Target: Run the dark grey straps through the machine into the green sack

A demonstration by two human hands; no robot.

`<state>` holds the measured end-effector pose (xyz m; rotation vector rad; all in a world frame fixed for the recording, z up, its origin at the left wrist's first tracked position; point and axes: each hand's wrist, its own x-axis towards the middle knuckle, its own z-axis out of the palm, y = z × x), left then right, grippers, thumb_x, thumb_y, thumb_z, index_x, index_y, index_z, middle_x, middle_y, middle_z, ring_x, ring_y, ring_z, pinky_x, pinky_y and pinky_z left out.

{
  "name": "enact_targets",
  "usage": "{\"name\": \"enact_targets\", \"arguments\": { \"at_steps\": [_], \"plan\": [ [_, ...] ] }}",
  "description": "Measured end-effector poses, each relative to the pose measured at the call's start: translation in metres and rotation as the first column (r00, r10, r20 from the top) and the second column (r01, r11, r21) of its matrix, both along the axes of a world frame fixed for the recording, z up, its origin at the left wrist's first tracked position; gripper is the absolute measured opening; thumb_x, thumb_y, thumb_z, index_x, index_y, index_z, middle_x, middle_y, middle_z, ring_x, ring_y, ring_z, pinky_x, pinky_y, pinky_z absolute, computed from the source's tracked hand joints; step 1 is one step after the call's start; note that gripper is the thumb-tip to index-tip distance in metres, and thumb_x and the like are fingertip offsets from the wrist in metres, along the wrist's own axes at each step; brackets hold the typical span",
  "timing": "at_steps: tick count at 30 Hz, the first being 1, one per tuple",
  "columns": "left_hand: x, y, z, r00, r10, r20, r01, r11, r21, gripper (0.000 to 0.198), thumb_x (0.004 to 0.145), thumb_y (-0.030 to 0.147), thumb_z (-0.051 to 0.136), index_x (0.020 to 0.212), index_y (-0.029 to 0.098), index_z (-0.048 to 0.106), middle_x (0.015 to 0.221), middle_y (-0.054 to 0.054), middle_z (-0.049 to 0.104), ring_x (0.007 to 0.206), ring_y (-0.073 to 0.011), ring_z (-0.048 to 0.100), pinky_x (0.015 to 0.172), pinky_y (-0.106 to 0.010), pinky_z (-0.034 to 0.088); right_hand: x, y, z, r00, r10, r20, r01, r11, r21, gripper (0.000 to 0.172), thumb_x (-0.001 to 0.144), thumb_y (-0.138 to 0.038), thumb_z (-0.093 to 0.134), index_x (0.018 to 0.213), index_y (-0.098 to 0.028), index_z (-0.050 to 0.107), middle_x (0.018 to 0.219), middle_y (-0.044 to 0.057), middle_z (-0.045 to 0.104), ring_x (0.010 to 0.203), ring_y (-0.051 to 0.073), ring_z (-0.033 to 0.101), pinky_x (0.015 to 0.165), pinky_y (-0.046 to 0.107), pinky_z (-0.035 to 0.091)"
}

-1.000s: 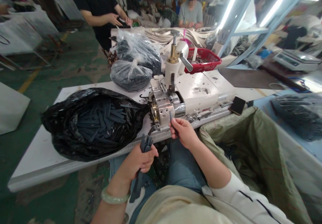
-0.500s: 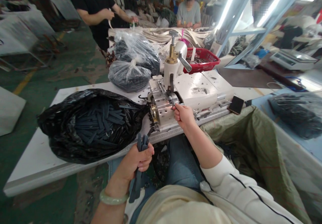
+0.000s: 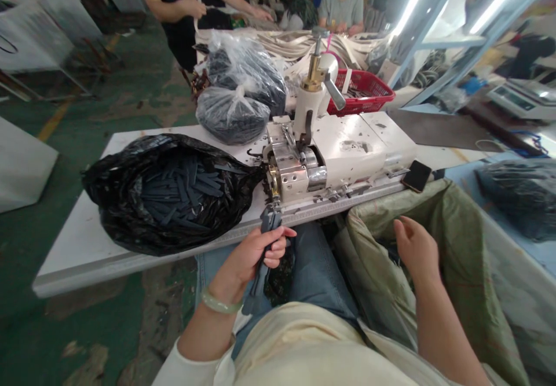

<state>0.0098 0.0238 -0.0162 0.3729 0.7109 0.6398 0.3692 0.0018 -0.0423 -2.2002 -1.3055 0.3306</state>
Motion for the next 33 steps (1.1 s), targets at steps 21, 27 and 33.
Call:
{"name": "enact_targets", "arguments": {
  "at_steps": [21,27,33],
  "plan": [
    [-0.015,-0.027,0.010,0.984,-0.044,-0.171,0.060,0.994,0.087,0.021,0.078,0.029,0.067,0.082,0.008,0.065,0.051,0.005,0.042,0.038,0.0002,0.023,0.034,-0.011,0.016,-0.159,0.031,0.011,0.134,0.475,-0.870,-0.370,0.838,0.400,0.026,0.080,-0.039,0.067,0.071,-0.016,0.058,0.048,-0.006,0.048,0.036,0.004,0.032,0.035,0.018,0.020],
    [-0.013,-0.025,0.005,0.981,0.024,-0.193,0.001,0.992,0.126,0.020,0.080,0.029,0.066,0.079,0.009,0.064,0.050,0.006,0.041,0.039,0.0001,0.024,0.034,-0.011,0.018,-0.164,0.026,0.008,-0.119,0.342,-0.932,-0.346,0.866,0.362,0.024,0.079,-0.039,0.068,0.091,-0.018,0.066,0.061,-0.002,0.058,0.044,0.006,0.042,0.043,0.019,0.031],
    [-0.013,-0.025,0.006,0.975,0.025,-0.220,0.002,0.992,0.124,0.022,0.077,0.031,0.069,0.079,0.009,0.064,0.050,0.006,0.043,0.038,-0.0001,0.025,0.034,-0.012,0.019,-0.176,0.024,0.002,-0.287,0.345,-0.894,-0.404,0.803,0.439,0.022,0.080,-0.035,0.068,0.096,-0.019,0.065,0.062,-0.003,0.051,0.050,0.007,0.042,0.047,0.021,0.032]
  ]
}}
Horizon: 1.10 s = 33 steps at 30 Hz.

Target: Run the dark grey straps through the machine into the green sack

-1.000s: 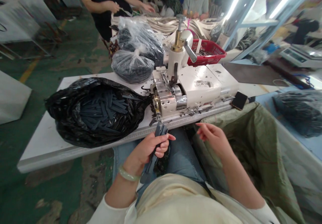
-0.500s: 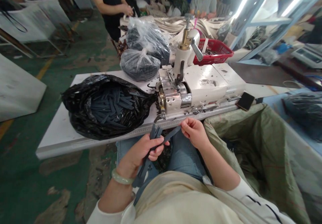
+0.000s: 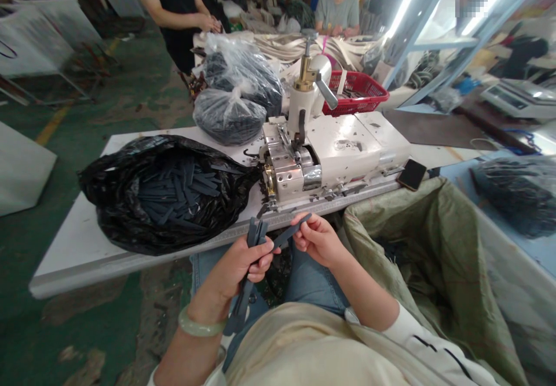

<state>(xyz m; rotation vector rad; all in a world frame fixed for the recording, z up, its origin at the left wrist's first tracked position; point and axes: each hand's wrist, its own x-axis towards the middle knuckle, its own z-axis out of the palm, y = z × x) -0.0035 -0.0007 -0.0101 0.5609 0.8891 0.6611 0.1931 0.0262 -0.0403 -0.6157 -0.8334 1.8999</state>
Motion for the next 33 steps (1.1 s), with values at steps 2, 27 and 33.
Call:
{"name": "enact_targets", "arguments": {
  "at_steps": [2,27,33],
  "plan": [
    [-0.002,0.000,0.004,1.000,0.013,-0.017,-0.013,1.000,0.010,0.021,0.075,0.030,0.070,0.079,0.010,0.064,0.051,0.004,0.048,0.037,0.0003,0.025,0.034,-0.012,0.019,-0.001,0.002,-0.002,1.000,-0.017,0.014,0.017,1.000,0.017,0.021,0.080,-0.036,0.068,0.093,-0.019,0.064,0.061,-0.003,0.050,0.049,0.008,0.042,0.047,0.022,0.032],
    [0.011,0.007,0.003,0.989,-0.016,-0.147,0.028,0.997,0.078,0.027,0.073,0.035,0.072,0.076,0.012,0.059,0.050,0.004,0.049,0.037,-0.0008,0.027,0.035,-0.015,0.019,-0.004,0.013,0.002,0.914,-0.254,0.315,0.283,0.958,-0.048,0.033,0.075,-0.043,0.070,0.065,-0.017,0.053,0.042,-0.006,0.050,0.027,0.004,0.034,0.026,0.016,0.019],
    [0.014,0.008,-0.001,0.994,-0.011,-0.111,0.017,0.998,0.056,0.023,0.074,0.032,0.070,0.075,0.012,0.059,0.048,0.005,0.048,0.036,-0.0010,0.026,0.034,-0.014,0.019,-0.003,0.009,-0.004,0.998,-0.011,0.065,0.016,0.997,-0.075,0.034,0.075,-0.042,0.071,0.098,-0.018,0.066,0.053,-0.006,0.049,0.038,0.004,0.035,0.037,0.017,0.023]
  ]
}}
